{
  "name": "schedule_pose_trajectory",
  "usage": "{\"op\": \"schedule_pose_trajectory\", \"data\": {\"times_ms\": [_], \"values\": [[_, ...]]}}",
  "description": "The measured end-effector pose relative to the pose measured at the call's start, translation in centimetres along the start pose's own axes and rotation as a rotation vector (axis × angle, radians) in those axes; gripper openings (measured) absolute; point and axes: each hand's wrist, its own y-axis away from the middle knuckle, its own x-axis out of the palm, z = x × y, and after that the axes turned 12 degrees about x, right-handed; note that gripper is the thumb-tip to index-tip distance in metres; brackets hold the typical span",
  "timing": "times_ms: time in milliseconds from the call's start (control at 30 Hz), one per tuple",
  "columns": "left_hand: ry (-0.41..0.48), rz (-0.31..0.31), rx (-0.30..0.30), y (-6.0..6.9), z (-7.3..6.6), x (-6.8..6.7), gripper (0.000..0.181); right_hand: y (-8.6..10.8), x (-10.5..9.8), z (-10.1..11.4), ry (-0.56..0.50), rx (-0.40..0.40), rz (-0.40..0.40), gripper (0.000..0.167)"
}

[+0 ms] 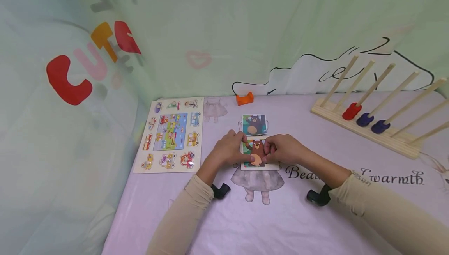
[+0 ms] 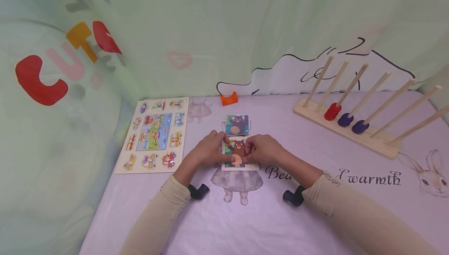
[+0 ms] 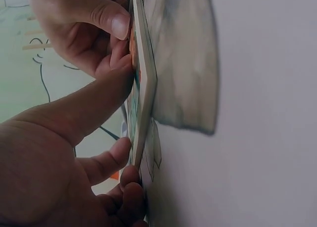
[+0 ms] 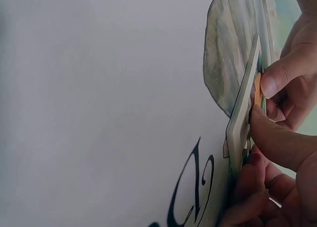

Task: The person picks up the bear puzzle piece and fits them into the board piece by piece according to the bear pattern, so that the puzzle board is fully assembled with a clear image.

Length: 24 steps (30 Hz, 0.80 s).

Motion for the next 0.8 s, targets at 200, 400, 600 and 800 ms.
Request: {"op": "schedule_pose_trajectory", "data": {"times_ms": [200,400,600,800], "values": [[-0.015,0.004,-0.005,0.0,-0.1,0.1,0.052,0.1,0.0,0.1,0.001,0.013,0.004,0.023],[-0.01,0.014,0.006,-0.1,0.0,0.0,0.055,0.0,-0.4,0.3,-0.004,0.02,0.043,0.023],[0.003,0.019,0.049,-0.1,0.6,-0.1,0.054,0.2,-0.7,0.4,-0.013,-0.001,0.075,0.023],[0.019,0.025,0.065,-0.1,0.9,-0.1,0.052,0.1,-0.9,0.4,-0.023,-0.001,0.089,0.023]]}}
